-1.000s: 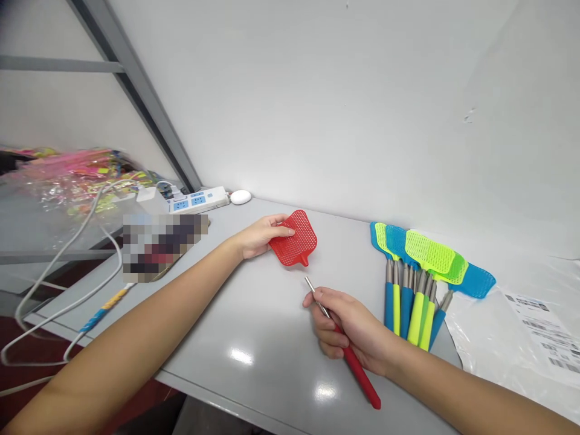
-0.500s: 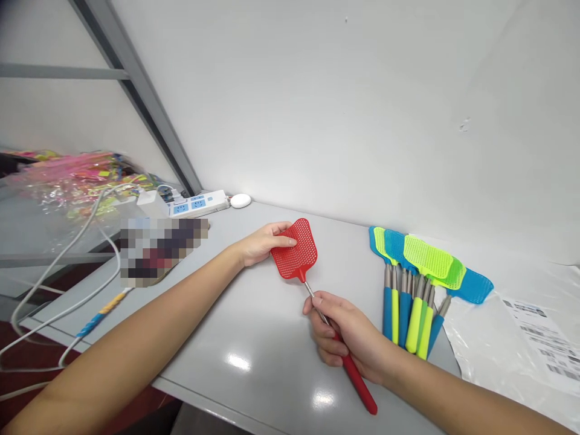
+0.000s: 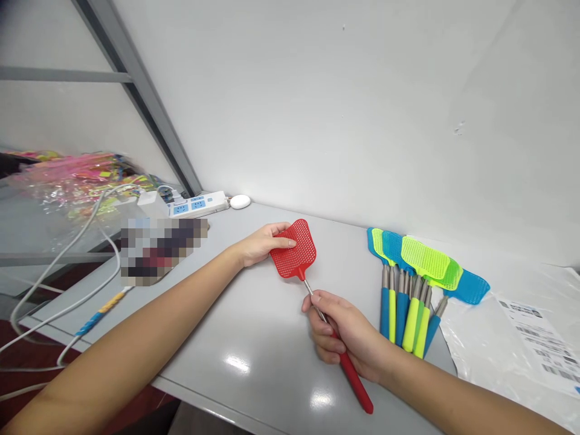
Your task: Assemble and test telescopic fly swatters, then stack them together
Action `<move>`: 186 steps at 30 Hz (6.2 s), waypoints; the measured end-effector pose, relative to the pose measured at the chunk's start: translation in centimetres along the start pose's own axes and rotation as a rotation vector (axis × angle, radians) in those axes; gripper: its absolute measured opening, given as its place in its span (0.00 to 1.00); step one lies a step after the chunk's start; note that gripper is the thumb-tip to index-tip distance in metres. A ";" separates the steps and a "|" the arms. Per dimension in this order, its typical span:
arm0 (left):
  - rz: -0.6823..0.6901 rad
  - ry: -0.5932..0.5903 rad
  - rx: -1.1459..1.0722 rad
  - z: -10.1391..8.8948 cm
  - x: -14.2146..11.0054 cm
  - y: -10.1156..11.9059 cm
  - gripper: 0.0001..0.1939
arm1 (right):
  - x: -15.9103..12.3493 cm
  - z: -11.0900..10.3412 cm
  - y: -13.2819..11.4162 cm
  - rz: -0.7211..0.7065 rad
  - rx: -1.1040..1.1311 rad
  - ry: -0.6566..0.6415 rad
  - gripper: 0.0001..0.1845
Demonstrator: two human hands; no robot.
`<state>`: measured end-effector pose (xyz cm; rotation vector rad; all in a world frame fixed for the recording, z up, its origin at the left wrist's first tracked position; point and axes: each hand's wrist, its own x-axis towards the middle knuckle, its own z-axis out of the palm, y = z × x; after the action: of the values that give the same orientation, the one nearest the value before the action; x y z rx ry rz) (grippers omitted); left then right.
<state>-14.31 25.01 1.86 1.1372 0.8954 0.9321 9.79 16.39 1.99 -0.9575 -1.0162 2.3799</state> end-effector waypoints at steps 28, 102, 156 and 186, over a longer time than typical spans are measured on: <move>0.018 0.033 0.013 0.3 0.1 -0.1 0.18 | 0.2 -0.4 -0.2 0.033 0.058 -0.030 0.12; -0.248 -0.420 0.146 -1.2 -1.4 1.3 0.19 | -0.9 0.4 0.0 0.129 -0.127 -0.015 0.15; 0.197 0.340 -0.427 8.7 -1.7 1.5 0.20 | -1.3 0.6 -4.1 -0.133 -0.567 0.260 0.18; 0.204 0.145 -0.425 7.2 -1.2 1.2 0.20 | -2.6 0.7 -4.7 0.143 0.178 0.086 0.13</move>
<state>-8.24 21.74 4.54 0.8094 0.6595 1.3153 11.46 17.72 6.96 -1.0873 -0.7122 2.4712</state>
